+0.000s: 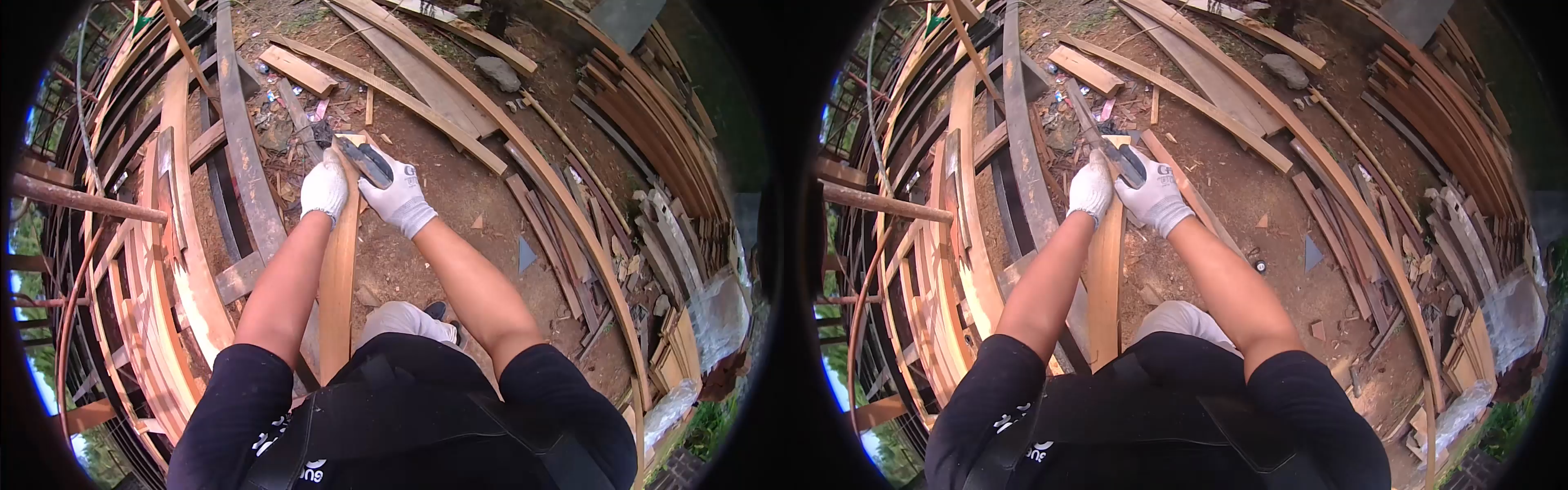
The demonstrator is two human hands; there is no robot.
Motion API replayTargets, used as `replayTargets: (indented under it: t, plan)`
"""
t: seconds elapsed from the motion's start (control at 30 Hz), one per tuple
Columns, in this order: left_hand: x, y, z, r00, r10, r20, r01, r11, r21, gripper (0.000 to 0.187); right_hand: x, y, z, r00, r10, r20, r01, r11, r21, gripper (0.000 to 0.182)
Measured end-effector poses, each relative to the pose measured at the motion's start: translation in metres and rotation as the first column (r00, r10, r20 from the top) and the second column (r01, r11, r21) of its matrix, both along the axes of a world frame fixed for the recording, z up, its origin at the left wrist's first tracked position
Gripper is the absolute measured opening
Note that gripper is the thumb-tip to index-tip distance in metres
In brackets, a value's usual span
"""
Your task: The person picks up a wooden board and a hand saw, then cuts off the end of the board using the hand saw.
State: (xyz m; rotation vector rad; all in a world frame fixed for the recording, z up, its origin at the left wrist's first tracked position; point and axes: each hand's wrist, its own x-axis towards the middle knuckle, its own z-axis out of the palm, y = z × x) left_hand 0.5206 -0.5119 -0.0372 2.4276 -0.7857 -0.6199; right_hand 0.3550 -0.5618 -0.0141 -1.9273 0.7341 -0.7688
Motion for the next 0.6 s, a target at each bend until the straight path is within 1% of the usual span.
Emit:
replayTargets:
  t: [0.03,0.1,0.13,0.17,0.2,0.23,0.3,0.33,0.37,0.4,0.43,0.47,0.5,0.57,0.6]
  plan:
    - [0.005,-0.005,-0.001,1.000,-0.007,0.019,0.007,1.000,0.026,0.079,0.005,-0.002,-0.001,0.998,-0.053,0.035,0.054,0.998,-0.036,0.060]
    - [0.001,0.002,0.007,0.999,-0.020,-0.027,0.019,0.999,-0.036,0.079,-0.026,0.024,0.007,0.999,-0.051,-0.003,0.051,0.994,0.099,0.061]
    - [0.001,0.001,0.002,1.000,-0.013,0.007,0.014,1.000,-0.027,0.079,-0.060,0.040,0.020,0.999,-0.037,-0.018,0.038,0.998,0.052,0.063]
    - [0.004,-0.001,-0.004,0.999,-0.010,0.042,0.011,1.000,-0.011,0.079,-0.096,0.059,0.032,0.998,-0.028,-0.060,0.031,0.998,0.048,0.065]
    - [0.004,0.000,0.005,0.999,-0.039,0.031,0.039,0.999,0.008,0.078,-0.135,0.075,0.033,0.998,-0.016,-0.062,0.017,1.000,0.005,0.066]
    - [0.002,-0.001,0.000,1.000,-0.018,0.012,0.017,1.000,0.018,0.078,-0.168,0.092,0.044,0.990,-0.008,-0.141,0.007,1.000,-0.006,0.067]
    - [0.007,0.000,-0.003,1.000,-0.001,0.019,0.000,1.000,0.005,0.078,-0.187,0.108,0.055,0.994,-0.041,-0.096,0.048,0.996,0.069,0.067]
    - [0.010,-0.001,-0.014,0.998,-0.020,0.060,0.022,0.999,-0.026,0.078,-0.176,0.097,0.050,0.990,0.007,-0.141,-0.005,1.000,0.014,0.067]
    - [0.012,-0.003,-0.013,0.998,-0.015,0.058,0.017,0.999,-0.031,0.078,-0.144,0.079,0.035,0.998,0.016,-0.061,-0.016,1.000,0.012,0.067]
    - [0.011,-0.002,-0.012,0.999,-0.015,0.037,0.016,1.000,-0.021,0.078,-0.104,0.057,0.019,0.996,0.035,-0.077,-0.030,0.998,0.060,0.064]
    - [0.009,0.000,-0.009,1.000,-0.015,0.019,0.016,1.000,-0.015,0.079,-0.057,0.036,0.009,0.991,-0.017,-0.136,0.004,0.996,-0.093,0.059]
    - [0.009,0.001,-0.008,0.999,0.016,0.035,-0.014,0.999,-0.038,0.079,-0.017,0.011,0.001,0.999,-0.023,0.031,0.025,0.998,-0.065,0.056]
    - [0.009,0.002,-0.007,0.998,0.047,0.051,-0.044,0.997,-0.062,0.080,0.001,-0.008,-0.005,0.998,-0.020,0.067,0.021,1.000,-0.017,0.056]
    - [0.006,0.004,-0.005,0.998,-0.025,0.065,0.029,0.998,-0.058,0.079,-0.014,0.009,0.010,0.999,-0.026,0.036,0.026,1.000,0.004,0.055]
    - [0.005,0.004,-0.004,1.000,-0.010,0.024,0.011,0.998,-0.057,0.078,-0.035,0.030,0.031,0.996,-0.054,-0.074,0.053,0.999,-0.010,0.056]
